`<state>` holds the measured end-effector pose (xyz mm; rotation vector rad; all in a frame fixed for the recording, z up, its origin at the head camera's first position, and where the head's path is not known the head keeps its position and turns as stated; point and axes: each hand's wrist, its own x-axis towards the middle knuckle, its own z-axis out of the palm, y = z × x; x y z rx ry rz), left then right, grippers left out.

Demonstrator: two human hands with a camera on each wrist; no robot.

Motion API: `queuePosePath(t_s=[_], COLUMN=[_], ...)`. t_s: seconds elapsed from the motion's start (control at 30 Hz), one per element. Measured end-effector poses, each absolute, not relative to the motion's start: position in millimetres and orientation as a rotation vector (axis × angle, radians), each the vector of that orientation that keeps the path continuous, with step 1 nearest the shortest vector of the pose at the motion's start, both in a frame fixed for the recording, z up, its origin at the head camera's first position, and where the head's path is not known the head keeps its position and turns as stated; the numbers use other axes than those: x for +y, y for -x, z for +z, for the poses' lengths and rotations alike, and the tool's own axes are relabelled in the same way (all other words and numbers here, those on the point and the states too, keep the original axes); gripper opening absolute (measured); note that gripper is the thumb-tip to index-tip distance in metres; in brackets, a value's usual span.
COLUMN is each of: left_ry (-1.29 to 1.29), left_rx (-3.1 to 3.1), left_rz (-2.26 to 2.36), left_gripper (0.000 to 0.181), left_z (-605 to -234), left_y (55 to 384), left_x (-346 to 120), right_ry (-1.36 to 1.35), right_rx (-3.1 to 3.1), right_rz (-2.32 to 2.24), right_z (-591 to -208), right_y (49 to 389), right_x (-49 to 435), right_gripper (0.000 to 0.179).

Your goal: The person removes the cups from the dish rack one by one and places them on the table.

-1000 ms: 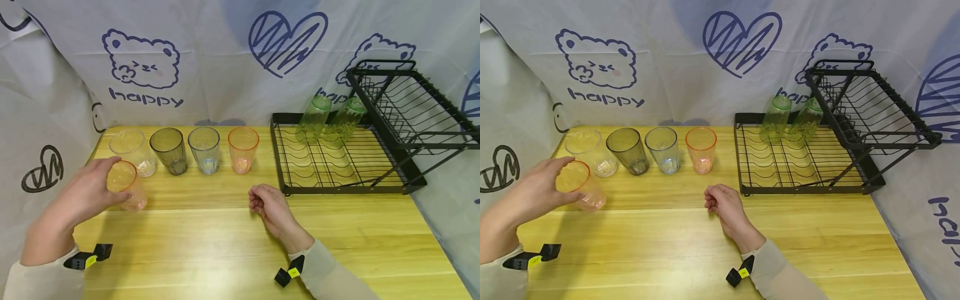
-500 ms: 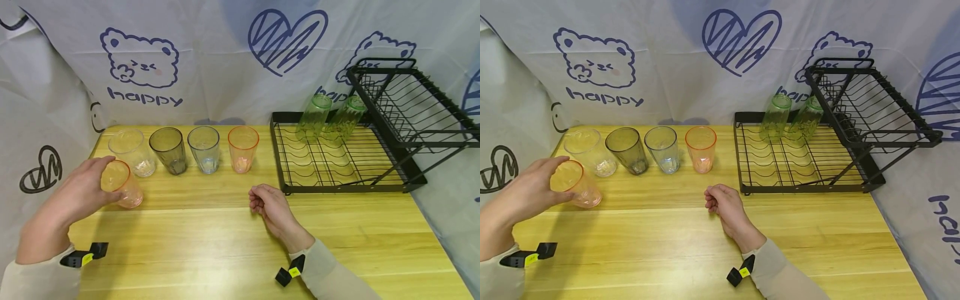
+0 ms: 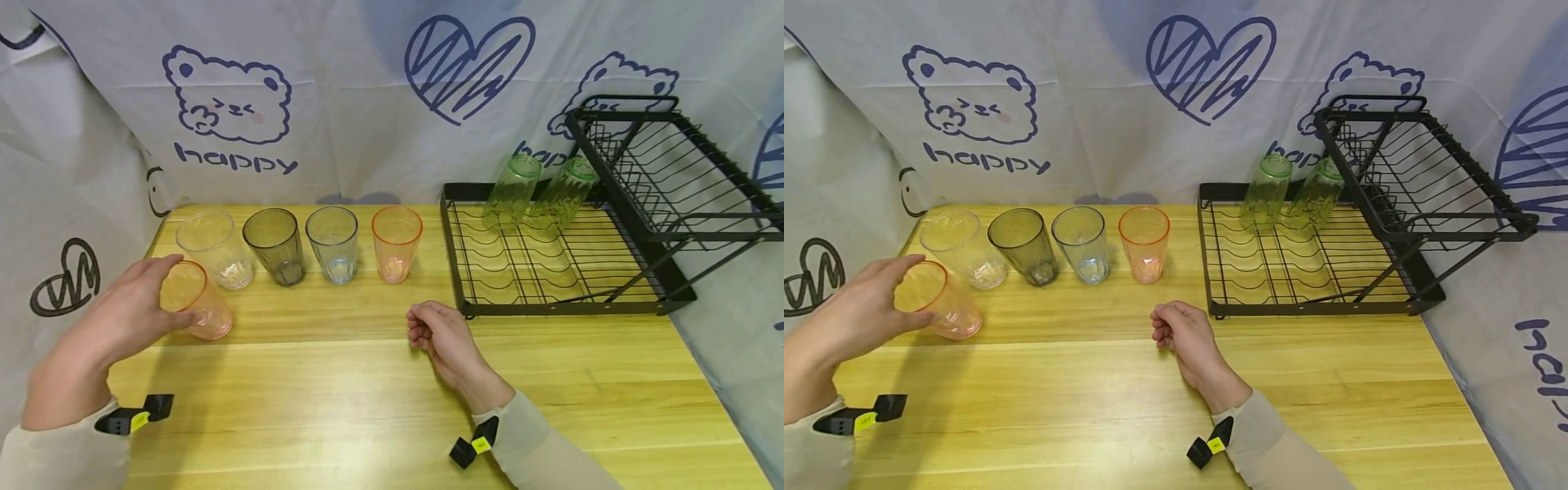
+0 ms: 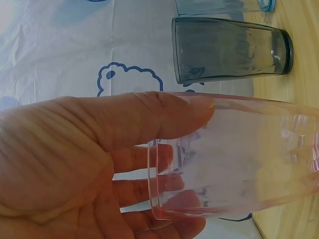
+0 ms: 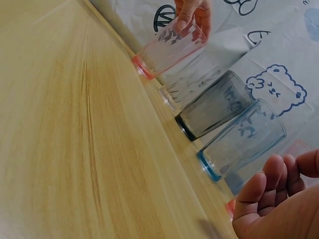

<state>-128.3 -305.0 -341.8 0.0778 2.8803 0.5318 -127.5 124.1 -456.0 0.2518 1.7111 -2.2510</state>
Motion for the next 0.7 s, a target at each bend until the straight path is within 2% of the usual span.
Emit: queuePosePath(t_s=[0.7], left_ry=[-0.068], left_rx=[2.851], left_rz=[0.491], left_gripper=[0.107], left_z=[-344.0], left_y=[132.9], left_x=[-309.1], right_ry=[-0.259], right_rx=[1.701], right_rz=[-2.251], right_z=[-455.2], right_y=[127.2], right_x=[125.1], right_gripper=[0.021])
